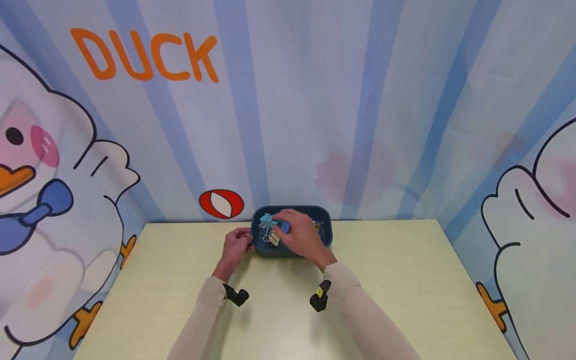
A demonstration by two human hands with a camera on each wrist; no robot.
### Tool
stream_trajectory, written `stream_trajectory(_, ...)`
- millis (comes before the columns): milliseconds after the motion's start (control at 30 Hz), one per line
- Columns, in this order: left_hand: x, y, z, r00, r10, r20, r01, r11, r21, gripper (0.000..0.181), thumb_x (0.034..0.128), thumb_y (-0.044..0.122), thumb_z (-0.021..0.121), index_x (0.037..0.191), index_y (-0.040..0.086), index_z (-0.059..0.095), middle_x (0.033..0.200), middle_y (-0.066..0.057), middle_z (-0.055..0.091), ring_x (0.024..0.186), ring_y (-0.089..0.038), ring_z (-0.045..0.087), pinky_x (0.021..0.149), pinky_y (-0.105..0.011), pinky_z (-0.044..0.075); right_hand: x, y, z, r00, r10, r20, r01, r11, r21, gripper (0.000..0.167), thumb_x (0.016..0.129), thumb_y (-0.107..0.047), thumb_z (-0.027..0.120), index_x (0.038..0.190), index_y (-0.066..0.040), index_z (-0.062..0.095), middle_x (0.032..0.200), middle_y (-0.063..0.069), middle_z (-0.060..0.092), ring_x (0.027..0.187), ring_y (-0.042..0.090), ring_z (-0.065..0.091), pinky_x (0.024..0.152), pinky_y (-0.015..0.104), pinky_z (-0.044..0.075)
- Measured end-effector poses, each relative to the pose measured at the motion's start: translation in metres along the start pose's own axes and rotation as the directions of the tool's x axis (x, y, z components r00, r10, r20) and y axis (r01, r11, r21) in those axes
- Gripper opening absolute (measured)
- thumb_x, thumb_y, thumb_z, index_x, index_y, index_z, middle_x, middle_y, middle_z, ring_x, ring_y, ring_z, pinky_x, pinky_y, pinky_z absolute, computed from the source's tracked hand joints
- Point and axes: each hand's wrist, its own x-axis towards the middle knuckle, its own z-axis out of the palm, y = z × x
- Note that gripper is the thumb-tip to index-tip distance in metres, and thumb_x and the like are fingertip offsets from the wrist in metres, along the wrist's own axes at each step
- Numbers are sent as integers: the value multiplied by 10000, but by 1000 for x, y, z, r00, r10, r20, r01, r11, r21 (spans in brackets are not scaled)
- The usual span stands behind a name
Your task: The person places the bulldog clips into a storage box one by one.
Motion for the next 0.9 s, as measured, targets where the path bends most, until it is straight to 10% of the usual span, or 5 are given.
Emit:
stream_trajectory(700, 0, 0, 3, 1000, 0, 1, 0, 1000, 18, 317, 1008, 19, 563, 1305, -80, 613, 1093, -165, 625, 802, -195, 595, 751, -303, 599, 28, 13, -45, 979, 149, -136, -154, 988, -29, 275, 985, -202, 723, 1232, -82, 743, 1213, 126, 714, 524, 130, 538, 554, 338, 497)
stream_trajectory(900, -1, 0, 3, 1000, -5, 2, 5, 1000, 11, 318, 1010, 26, 565, 1307, -75, 616, 1083, -158, 624, 797, -192, 593, 751, -293, 596, 27, 15, -44, 985, 137, -109, -145, 987, -71, 548, 906, -283, 818, 1402, -118, 656, 1399, 137, 601, 564, 129, 519, 585, 337, 491)
